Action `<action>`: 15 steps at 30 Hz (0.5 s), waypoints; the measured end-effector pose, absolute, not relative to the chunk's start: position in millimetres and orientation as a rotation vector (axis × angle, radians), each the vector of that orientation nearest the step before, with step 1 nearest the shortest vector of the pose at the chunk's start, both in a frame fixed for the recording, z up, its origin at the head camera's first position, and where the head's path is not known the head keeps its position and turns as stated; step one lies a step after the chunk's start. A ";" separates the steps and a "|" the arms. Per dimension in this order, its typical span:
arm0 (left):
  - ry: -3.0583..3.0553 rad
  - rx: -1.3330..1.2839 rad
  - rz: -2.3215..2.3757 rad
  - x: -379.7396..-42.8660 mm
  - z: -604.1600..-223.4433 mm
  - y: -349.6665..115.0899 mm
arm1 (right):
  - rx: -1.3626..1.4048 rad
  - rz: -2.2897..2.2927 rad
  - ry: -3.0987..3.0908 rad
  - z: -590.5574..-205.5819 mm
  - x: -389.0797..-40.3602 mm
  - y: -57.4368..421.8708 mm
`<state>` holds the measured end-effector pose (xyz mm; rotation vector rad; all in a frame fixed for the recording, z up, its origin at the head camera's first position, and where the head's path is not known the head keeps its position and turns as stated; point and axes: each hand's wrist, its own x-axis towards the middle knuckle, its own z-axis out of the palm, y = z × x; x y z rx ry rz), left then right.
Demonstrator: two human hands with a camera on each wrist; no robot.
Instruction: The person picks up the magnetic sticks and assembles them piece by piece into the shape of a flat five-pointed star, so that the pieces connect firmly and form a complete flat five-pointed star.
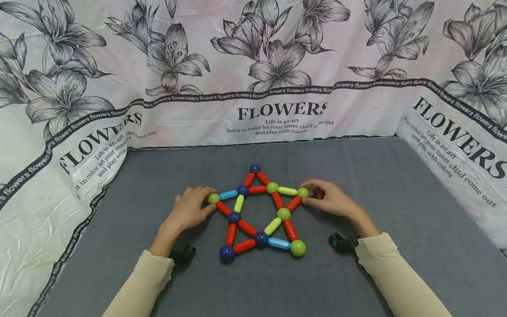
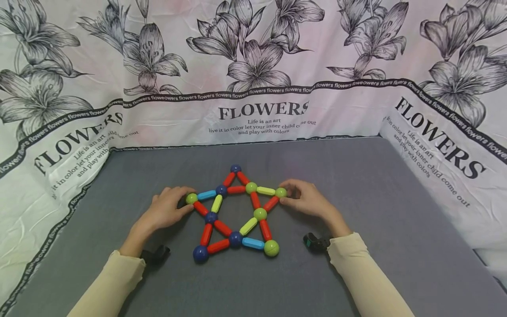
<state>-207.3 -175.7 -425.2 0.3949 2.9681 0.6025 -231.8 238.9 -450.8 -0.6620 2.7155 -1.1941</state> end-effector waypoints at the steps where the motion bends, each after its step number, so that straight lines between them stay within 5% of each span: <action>1: 2.972 0.400 0.604 -207.2 -425.8 -175.7 | -0.673 -1.196 2.710 -450.8 -231.8 239.6; 15: 3.012 0.395 0.599 -204.9 -430.4 -172.5 | -0.697 -1.241 2.605 -444.6 -229.5 246.1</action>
